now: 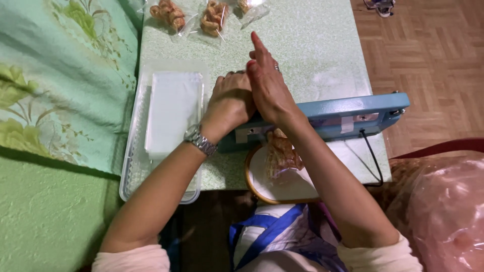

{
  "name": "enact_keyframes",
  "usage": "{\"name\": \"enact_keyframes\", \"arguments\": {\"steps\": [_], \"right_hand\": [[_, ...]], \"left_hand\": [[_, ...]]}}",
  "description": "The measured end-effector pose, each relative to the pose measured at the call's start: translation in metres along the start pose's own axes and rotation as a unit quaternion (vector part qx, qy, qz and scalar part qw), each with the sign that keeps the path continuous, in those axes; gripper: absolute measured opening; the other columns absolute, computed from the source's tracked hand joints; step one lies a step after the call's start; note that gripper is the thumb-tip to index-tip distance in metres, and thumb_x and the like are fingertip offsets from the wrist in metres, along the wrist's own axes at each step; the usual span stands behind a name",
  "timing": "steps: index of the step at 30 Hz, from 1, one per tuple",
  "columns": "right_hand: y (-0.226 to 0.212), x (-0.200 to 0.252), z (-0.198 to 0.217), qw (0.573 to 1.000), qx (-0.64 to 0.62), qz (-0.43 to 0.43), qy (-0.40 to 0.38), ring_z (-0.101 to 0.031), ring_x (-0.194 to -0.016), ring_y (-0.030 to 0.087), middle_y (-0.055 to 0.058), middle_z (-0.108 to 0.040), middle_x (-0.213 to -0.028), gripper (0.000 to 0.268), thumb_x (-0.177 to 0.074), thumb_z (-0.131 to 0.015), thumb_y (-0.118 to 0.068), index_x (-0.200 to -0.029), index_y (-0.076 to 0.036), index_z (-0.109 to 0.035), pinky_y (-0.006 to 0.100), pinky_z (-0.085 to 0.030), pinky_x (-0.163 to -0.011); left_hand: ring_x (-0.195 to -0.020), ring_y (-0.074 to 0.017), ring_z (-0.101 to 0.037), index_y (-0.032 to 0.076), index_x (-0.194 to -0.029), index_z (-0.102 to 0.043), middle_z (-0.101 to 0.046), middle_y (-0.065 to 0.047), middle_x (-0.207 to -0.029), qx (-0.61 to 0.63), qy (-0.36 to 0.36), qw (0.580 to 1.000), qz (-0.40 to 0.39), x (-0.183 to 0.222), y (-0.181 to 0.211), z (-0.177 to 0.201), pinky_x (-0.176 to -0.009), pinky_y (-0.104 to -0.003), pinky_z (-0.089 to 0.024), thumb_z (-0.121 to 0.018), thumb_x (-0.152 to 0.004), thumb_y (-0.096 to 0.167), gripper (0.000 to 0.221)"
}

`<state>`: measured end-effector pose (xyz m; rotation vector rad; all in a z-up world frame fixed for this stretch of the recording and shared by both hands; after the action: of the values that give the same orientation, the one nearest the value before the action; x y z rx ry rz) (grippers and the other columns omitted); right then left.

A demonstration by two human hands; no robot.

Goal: Packaging snacks into small plastic bags and sealing them with a heat sealer

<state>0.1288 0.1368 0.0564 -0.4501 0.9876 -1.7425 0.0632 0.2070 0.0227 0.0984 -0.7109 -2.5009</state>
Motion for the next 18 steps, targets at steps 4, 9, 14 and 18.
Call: {"name": "enact_keyframes", "arguments": {"steps": [4, 9, 14, 18], "right_hand": [[0.005, -0.002, 0.008, 0.984, -0.161, 0.037, 0.067, -0.038, -0.135, 0.042, 0.028, -0.039, -0.140, 0.082, -0.089, -0.015, -0.072, -0.148, -0.015, -0.020, 0.053, -0.035, -0.110], [0.005, 0.056, 0.031, 0.982, -0.053, 0.087, 0.158, -0.043, -0.133, 0.030, 0.018, -0.040, -0.142, 0.048, -0.103, -0.048, -0.031, -0.142, -0.006, -0.034, 0.045, -0.041, -0.105], [0.032, 0.137, 0.043, 0.981, 0.159, 0.012, 0.109, -0.059, -0.099, 0.045, 0.014, -0.047, -0.104, 0.034, -0.094, -0.065, -0.026, -0.117, -0.005, -0.053, 0.050, -0.050, -0.075], [0.041, 0.154, 0.028, 0.993, -0.030, -0.118, -0.002, -0.062, -0.097, 0.051, 0.030, -0.053, -0.108, 0.056, -0.095, -0.053, -0.028, -0.143, -0.005, -0.035, 0.053, -0.055, -0.072]], "left_hand": [[-0.084, -0.0434, -0.059, 0.005, -0.095, -0.051, -0.063, -0.020, -0.088, 0.026, 0.124, 0.990, -0.057, -0.001, -0.002, 0.009, -0.072, -0.052, -0.042, -0.048, -0.090, 0.024, 0.020], [-0.074, -0.0461, -0.062, 0.006, -0.091, -0.054, -0.066, -0.022, -0.081, 0.052, 0.115, 0.992, -0.028, 0.007, 0.005, 0.017, -0.062, -0.054, -0.043, -0.040, -0.096, 0.043, 0.040], [-0.087, -0.0476, -0.066, 0.008, -0.089, -0.060, -0.067, -0.022, -0.084, 0.084, 0.106, 0.990, -0.024, 0.012, 0.011, 0.024, -0.074, -0.058, -0.051, -0.033, -0.095, 0.055, 0.054], [-0.090, -0.0484, -0.065, 0.007, -0.089, -0.059, -0.066, -0.025, -0.085, 0.091, 0.099, 0.991, -0.020, 0.018, 0.014, 0.026, -0.076, -0.059, -0.051, -0.031, -0.095, 0.054, 0.055]]}}
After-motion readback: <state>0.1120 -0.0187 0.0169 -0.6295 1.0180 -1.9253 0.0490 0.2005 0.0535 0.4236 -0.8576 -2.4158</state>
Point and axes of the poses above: each hand's wrist, its own x-axis away from the middle knuckle, its own z-axis out of the back of the hand, y = z × x, the point moved 3 cm from there along -x, towards the middle knuckle
